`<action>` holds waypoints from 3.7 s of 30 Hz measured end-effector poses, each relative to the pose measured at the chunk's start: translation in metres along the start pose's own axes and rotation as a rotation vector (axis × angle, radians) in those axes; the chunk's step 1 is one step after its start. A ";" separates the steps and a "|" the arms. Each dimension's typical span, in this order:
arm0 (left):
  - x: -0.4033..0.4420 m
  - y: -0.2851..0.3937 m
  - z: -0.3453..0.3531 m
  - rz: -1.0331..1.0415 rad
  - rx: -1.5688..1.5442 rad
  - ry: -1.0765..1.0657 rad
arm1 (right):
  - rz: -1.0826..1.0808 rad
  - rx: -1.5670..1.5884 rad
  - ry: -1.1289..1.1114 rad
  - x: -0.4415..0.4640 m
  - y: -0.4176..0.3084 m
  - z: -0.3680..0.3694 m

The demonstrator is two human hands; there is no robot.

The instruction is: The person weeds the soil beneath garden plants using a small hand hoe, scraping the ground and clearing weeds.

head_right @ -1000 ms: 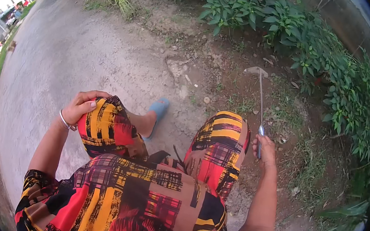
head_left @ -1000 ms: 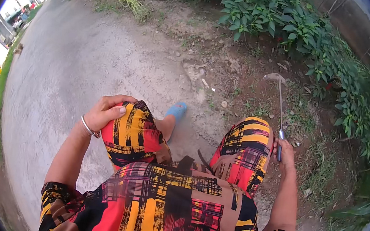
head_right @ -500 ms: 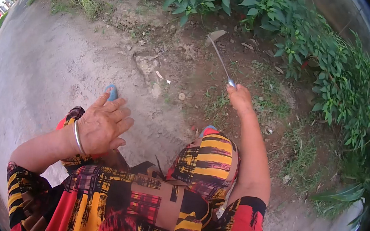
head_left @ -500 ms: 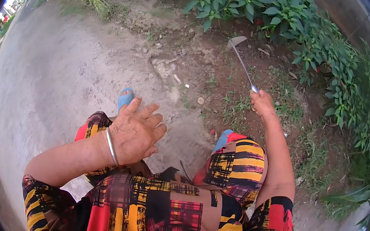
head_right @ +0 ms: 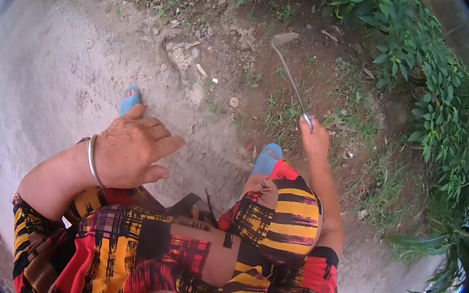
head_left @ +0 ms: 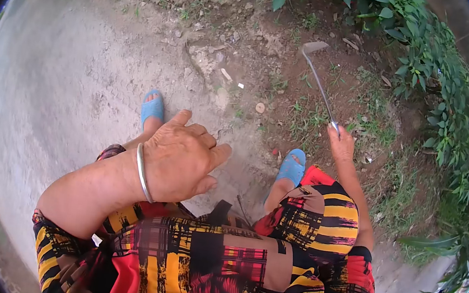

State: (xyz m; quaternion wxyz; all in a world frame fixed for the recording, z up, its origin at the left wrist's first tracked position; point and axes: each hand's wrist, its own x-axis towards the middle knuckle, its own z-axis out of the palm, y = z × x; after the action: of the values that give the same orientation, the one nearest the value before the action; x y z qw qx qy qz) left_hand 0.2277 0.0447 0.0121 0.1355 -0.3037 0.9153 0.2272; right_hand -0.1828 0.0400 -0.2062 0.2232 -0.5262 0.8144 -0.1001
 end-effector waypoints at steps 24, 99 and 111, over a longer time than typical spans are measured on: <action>-0.017 -0.018 -0.009 -0.160 -0.092 0.097 | -0.180 -0.337 -0.193 -0.020 0.019 0.025; 0.166 -0.282 -0.030 -0.573 -1.704 0.204 | 1.046 1.001 -0.416 -0.189 -0.090 0.190; 0.095 -0.292 -0.053 -0.458 -1.872 0.129 | 1.017 0.986 -0.272 -0.273 -0.170 0.210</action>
State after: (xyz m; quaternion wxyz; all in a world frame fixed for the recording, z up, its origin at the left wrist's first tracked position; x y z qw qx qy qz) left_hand 0.3281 -0.2371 -0.0766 -0.1711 -0.4717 0.2880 0.8157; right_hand 0.1479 0.2294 -0.2528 0.5532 0.0720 0.7837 -0.2733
